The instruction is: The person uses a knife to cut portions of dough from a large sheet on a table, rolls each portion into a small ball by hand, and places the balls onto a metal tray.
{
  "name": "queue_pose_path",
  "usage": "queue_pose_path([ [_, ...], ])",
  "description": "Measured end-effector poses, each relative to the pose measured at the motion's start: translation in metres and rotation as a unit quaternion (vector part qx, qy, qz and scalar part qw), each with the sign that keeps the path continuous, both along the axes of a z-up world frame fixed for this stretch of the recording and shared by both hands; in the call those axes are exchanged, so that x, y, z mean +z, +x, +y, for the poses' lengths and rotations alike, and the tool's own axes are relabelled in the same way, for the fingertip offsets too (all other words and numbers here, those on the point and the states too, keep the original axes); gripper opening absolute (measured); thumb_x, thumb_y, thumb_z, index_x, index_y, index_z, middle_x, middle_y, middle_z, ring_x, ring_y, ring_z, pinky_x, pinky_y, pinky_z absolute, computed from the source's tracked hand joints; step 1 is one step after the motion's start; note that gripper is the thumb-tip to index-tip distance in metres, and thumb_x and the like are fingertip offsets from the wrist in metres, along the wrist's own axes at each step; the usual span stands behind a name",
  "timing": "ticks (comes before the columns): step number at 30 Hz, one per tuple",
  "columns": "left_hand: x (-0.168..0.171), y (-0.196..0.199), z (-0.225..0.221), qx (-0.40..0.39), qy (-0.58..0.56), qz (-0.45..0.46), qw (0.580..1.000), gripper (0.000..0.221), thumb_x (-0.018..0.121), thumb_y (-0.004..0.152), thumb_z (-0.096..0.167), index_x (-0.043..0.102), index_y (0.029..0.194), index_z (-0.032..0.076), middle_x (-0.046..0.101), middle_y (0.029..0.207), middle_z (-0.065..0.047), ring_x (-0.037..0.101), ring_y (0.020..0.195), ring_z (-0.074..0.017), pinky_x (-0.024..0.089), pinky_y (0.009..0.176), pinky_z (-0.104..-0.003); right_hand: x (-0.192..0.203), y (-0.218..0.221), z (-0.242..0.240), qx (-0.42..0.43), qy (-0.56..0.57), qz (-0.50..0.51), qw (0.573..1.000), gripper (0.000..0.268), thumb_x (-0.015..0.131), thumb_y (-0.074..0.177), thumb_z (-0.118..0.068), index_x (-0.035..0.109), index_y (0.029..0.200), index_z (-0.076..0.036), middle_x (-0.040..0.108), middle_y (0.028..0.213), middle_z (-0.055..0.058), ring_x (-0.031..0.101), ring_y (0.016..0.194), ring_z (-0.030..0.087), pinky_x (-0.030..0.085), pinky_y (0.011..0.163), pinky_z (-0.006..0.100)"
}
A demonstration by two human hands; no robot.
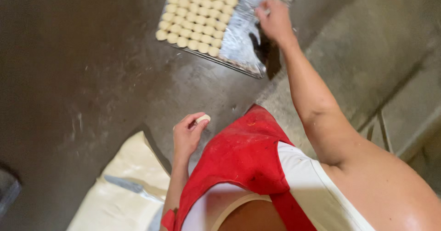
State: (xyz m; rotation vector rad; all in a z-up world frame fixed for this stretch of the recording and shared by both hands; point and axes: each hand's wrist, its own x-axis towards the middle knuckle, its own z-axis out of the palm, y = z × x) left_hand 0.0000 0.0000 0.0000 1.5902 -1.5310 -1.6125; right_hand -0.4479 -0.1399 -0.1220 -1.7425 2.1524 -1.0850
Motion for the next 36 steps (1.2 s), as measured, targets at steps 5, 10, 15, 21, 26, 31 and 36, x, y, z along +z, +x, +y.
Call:
queue_pose_path([
  [5, -0.026, 0.018, 0.006, -0.079, -0.010, 0.103, 0.992, 0.023, 0.077, 0.092, 0.008, 0.075, 0.113, 0.001, 0.076, 0.098, -0.005, 0.070, 0.087, -0.0100, 0.056, 0.078, -0.024, 0.013, 0.049, 0.210, -0.097, 0.152, 0.036, 0.983, 0.025, 0.071, 0.096, -0.024, 0.071, 0.108, -0.003, 0.068, 0.107, 0.023, 0.064, 0.103, 0.042, 0.050, 0.089, 0.049],
  [10, -0.026, 0.012, 0.023, -0.179, -0.070, 0.179, 0.965, 0.029, 0.081, 0.086, 0.004, 0.068, 0.111, -0.001, 0.069, 0.103, -0.004, 0.068, 0.090, -0.0104, 0.056, 0.077, -0.025, 0.026, 0.080, 0.350, -0.190, 0.240, 0.017, 0.952, 0.030, 0.072, 0.091, -0.025, 0.072, 0.115, -0.007, 0.070, 0.112, 0.020, 0.067, 0.096, 0.040, 0.052, 0.086, 0.048],
  [15, -0.009, -0.002, 0.052, -0.250, -0.041, 0.098, 0.962, 0.037, 0.078, 0.087, 0.012, 0.069, 0.121, 0.004, 0.076, 0.095, 0.002, 0.067, 0.077, -0.0065, 0.056, 0.071, -0.024, 0.024, 0.087, 0.396, -0.242, 0.213, -0.032, 0.946, 0.028, 0.071, 0.093, -0.025, 0.071, 0.115, -0.006, 0.070, 0.114, 0.018, 0.071, 0.087, 0.035, 0.054, 0.085, 0.045],
  [21, 0.007, -0.008, 0.105, -0.251, -0.037, 0.119, 0.960, 0.030, 0.080, 0.087, 0.016, 0.075, 0.114, 0.005, 0.075, 0.088, -0.006, 0.065, 0.076, -0.0089, 0.054, 0.069, -0.027, 0.018, 0.080, 0.355, -0.098, 0.149, 0.045, 0.983, 0.026, 0.072, 0.093, -0.021, 0.073, 0.113, -0.006, 0.073, 0.108, 0.018, 0.070, 0.094, 0.037, 0.055, 0.084, 0.044],
  [26, -0.001, 0.017, 0.157, -0.237, -0.096, 0.074, 0.964, 0.019, 0.074, 0.090, 0.020, 0.078, 0.104, 0.008, 0.077, 0.090, -0.013, 0.074, 0.077, -0.0203, 0.058, 0.073, -0.032, 0.020, 0.114, 0.295, -0.022, 0.123, -0.035, 0.992, 0.027, 0.073, 0.094, -0.016, 0.071, 0.117, -0.001, 0.072, 0.110, 0.019, 0.071, 0.087, 0.033, 0.056, 0.081, 0.040],
  [31, -0.020, 0.069, 0.172, -0.174, -0.215, 0.032, 0.960, 0.021, 0.072, 0.087, 0.020, 0.074, 0.104, 0.009, 0.072, 0.100, -0.018, 0.069, 0.097, -0.0357, 0.054, 0.085, -0.043, 0.040, 0.223, 0.282, 0.092, 0.172, -0.129, 0.972, 0.024, 0.070, 0.098, -0.015, 0.070, 0.118, -0.001, 0.074, 0.112, 0.015, 0.073, 0.093, 0.027, 0.057, 0.080, 0.036],
  [36, -0.046, 0.166, 0.142, -0.038, -0.321, -0.082, 0.943, 0.022, 0.067, 0.092, 0.016, 0.071, 0.111, 0.006, 0.071, 0.109, -0.017, 0.067, 0.101, -0.0398, 0.052, 0.091, -0.049, 0.066, 0.368, 0.287, 0.237, 0.235, -0.088, 0.938, 0.022, 0.070, 0.097, -0.016, 0.070, 0.115, -0.003, 0.072, 0.111, 0.015, 0.074, 0.088, 0.028, 0.058, 0.077, 0.036],
])
